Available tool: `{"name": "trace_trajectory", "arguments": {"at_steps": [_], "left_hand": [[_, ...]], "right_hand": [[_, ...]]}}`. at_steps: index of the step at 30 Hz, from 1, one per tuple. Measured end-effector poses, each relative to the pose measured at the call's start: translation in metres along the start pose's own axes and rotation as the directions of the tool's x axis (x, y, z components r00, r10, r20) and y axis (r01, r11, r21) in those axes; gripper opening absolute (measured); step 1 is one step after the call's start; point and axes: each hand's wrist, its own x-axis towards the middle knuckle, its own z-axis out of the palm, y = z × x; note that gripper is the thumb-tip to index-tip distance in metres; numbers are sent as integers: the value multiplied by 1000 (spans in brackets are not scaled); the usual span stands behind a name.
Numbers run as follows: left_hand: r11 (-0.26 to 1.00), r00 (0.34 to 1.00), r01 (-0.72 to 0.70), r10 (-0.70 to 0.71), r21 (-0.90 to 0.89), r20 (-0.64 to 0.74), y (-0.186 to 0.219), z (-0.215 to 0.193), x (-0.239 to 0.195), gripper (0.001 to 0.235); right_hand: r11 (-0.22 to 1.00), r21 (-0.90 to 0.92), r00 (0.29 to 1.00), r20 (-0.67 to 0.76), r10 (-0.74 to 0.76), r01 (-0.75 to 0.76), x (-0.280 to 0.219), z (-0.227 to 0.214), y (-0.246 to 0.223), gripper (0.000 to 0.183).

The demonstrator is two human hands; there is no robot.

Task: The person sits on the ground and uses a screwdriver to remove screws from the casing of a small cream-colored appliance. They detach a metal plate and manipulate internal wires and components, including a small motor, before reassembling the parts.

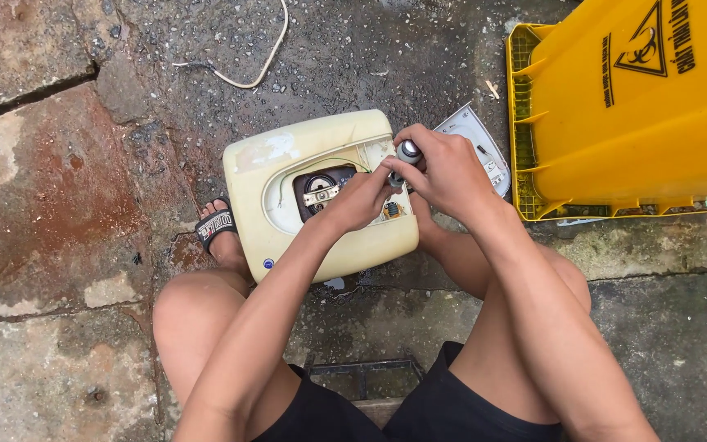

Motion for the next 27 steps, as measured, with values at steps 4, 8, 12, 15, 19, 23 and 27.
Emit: {"name": "trace_trajectory", "arguments": {"at_steps": [4,8,12,15,19,23,27], "left_hand": [[1000,999,16,-17,10,30,8,5,-4,22],[999,999,42,-42,15,29,6,8,-2,32],[998,998,61,-61,14,18,-10,24,0,45],[998,998,59,-59,0,7,-15,26,-1,49],[997,997,70,-70,-15,11,-59,49,8,51],[996,998,58,-60,-74,-21,-69,50,9,47],[993,999,42,-45,-114,-28,-51,44,3,45]], "right_hand": [[999,-38,999,31,38,-37,-5,5,8,23],[999,-32,998,58,32,-31,-5,10,13,26],[998,-55,996,80,42,-38,-8,18,24,28],[995,-93,995,84,47,-39,-9,18,23,29],[980,-198,995,89,48,-30,-3,19,16,35],[865,-499,984,113,136,-62,9,25,9,53],[792,-601,972,104,211,-108,16,27,2,60]]}}
